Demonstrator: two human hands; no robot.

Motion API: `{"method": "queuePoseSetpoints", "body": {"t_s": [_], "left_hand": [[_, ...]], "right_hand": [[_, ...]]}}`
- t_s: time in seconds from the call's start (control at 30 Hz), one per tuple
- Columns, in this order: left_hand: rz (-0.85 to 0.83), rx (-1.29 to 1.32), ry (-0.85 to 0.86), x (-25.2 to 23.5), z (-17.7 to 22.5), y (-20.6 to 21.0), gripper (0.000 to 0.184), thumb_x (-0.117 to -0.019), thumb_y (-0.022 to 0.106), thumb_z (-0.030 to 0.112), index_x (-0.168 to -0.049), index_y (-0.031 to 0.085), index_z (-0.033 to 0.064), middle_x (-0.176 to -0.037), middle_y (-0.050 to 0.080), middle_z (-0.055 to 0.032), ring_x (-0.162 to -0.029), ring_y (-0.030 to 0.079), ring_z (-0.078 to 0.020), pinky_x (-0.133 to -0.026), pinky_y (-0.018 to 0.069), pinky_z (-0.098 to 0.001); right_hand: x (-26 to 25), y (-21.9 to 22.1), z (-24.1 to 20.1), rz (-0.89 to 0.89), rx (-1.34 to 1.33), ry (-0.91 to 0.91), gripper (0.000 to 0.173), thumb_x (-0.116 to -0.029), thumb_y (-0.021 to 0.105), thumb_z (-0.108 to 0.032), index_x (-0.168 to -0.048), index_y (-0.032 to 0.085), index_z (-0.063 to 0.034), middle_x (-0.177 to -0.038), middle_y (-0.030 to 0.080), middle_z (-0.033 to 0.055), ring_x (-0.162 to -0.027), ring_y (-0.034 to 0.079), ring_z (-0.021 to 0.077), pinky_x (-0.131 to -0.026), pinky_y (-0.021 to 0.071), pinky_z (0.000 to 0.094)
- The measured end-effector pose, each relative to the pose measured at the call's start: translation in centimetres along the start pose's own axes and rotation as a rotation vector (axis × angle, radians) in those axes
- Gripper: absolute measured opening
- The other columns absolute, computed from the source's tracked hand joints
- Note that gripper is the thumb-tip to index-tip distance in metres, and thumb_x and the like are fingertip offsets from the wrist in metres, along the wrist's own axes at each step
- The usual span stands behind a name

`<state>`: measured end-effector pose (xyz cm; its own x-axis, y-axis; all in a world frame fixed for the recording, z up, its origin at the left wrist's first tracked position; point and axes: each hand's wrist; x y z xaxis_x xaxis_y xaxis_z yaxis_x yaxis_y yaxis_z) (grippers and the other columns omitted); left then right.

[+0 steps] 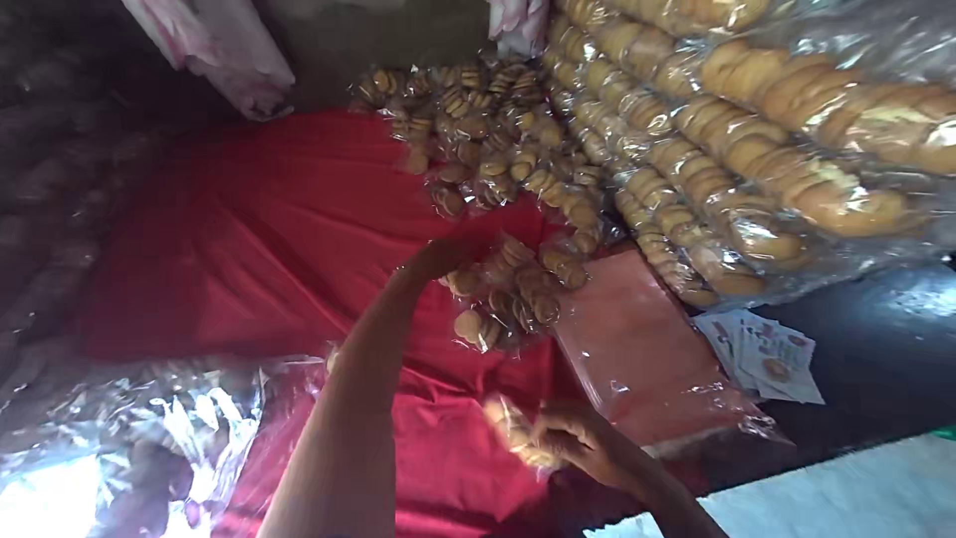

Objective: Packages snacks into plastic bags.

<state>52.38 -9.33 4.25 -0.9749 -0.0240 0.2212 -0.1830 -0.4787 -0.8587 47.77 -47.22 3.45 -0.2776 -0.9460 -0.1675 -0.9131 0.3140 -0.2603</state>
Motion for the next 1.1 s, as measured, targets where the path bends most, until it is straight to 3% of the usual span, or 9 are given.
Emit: {"method": "queuePoseSetpoints", "body": {"t_s": [0.13,0.2,0.27,0.33,0.4,0.53,0.7,0.9,1.1], "left_hand": [[-0.313,0.013,-0.102,0.1,0.2,-0.1,0.040,-0.0968,0.070,0.027,-0.123,0.067,-0.0036,-0.125,0.065,-0.0268,-0.122,0.059,-0.0441,-0.107,0.0392,-0.0652],[-0.216,0.281,-0.043,3.7,1.3,-0.2,0.032,-0.0973,0.068,0.014,-0.120,0.065,-0.0085,-0.117,0.067,-0.0246,-0.112,0.063,-0.0347,-0.103,0.0468,-0.0515],[-0.034,0.608,-0.006,7.8,2.3,0.3,0.009,-0.0966,0.063,0.008,-0.101,0.062,-0.0002,-0.086,0.065,-0.0073,-0.076,0.062,-0.0117,-0.072,0.0537,-0.0288],[0.100,0.633,-0.094,11.2,2.6,1.7,0.010,-0.0975,0.064,0.008,-0.094,0.061,0.0002,-0.075,0.060,-0.0054,-0.064,0.057,-0.0110,-0.061,0.0505,-0.0296],[0.212,0.508,-0.147,14.0,3.8,2.5,0.013,-0.0977,0.065,0.009,-0.097,0.067,-0.0037,-0.082,0.066,-0.0121,-0.073,0.064,-0.0198,-0.072,0.0550,-0.0413],[0.311,0.710,-0.023,18.7,4.9,5.0,0.009,-0.0955,0.066,0.006,-0.097,0.060,-0.0009,-0.091,0.067,-0.0053,-0.081,0.062,-0.0076,-0.078,0.0522,-0.0284],[0.246,0.466,0.005,21.9,6.6,11.1,0.050,-0.0920,0.073,0.015,-0.137,0.060,-0.0022,-0.130,0.067,-0.0183,-0.122,0.063,-0.0315,-0.108,0.0467,-0.0490],[0.502,-0.051,0.314,23.9,10.2,14.8,0.016,-0.0991,0.063,0.027,-0.103,0.078,0.0194,-0.100,0.075,-0.0033,-0.097,0.068,-0.0259,-0.088,0.0496,-0.0494],[0.643,0.084,0.273,23.5,10.9,16.6,0.027,-0.0873,0.077,0.035,-0.107,0.074,0.0170,-0.132,0.062,-0.0211,-0.132,0.054,-0.0430,-0.112,0.0355,-0.0653]], "right_hand": [[2.1,-1.3,-0.1,-0.112,0.087,0.188,0.023,-0.1002,0.056,-0.015,-0.095,0.069,0.0029,-0.083,0.066,0.0096,-0.075,0.063,0.0108,-0.071,0.0531,0.0270],[2.1,-1.5,0.2,-0.099,0.224,0.198,0.025,-0.0996,0.057,-0.016,-0.095,0.071,0.0032,-0.089,0.069,0.0158,-0.084,0.068,0.0221,-0.080,0.0561,0.0386],[1.7,-1.8,0.9,-0.039,0.169,0.090,0.026,-0.0993,0.059,-0.023,-0.091,0.072,-0.0018,-0.093,0.067,0.0081,-0.094,0.063,0.0115,-0.087,0.0520,0.0263],[1.0,-1.6,1.3,0.025,0.128,0.085,0.029,-0.0987,0.060,-0.026,-0.091,0.071,-0.0002,-0.105,0.069,0.0107,-0.107,0.063,0.0121,-0.097,0.0509,0.0283],[-0.3,-2.5,0.7,0.062,0.156,0.159,0.027,-0.0965,0.059,-0.022,-0.094,0.070,0.0025,-0.117,0.069,0.0137,-0.110,0.065,0.0130,-0.096,0.0530,0.0293],[-3.3,-3.0,-0.8,0.185,0.162,0.298,0.025,-0.0952,0.057,-0.017,-0.109,0.067,0.0011,-0.120,0.070,0.0097,-0.104,0.066,0.0078,-0.091,0.0549,0.0273],[-5.9,-2.3,-1.2,0.172,0.204,0.309,0.016,-0.0972,0.060,-0.012,-0.103,0.065,0.0025,-0.113,0.071,0.0102,-0.101,0.067,0.0088,-0.090,0.0550,0.0295],[-6.1,-1.0,-0.9,0.158,0.190,0.244,0.012,-0.0945,0.062,-0.009,-0.099,0.065,0.0016,-0.113,0.071,0.0100,-0.101,0.068,0.0110,-0.089,0.0560,0.0306],[-3.4,4.7,1.0,-0.165,-0.137,0.185,0.059,-0.0981,0.058,-0.047,-0.119,0.063,0.0075,-0.114,0.068,0.0091,-0.104,0.064,0.0051,-0.093,0.0529,0.0247]]}}
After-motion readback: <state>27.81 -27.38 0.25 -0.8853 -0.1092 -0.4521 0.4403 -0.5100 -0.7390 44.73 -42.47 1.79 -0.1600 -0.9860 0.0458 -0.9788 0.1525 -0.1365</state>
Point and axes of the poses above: each hand's wrist, its own x-axis away from the middle knuckle, its own y-axis out of the palm, z = x × y
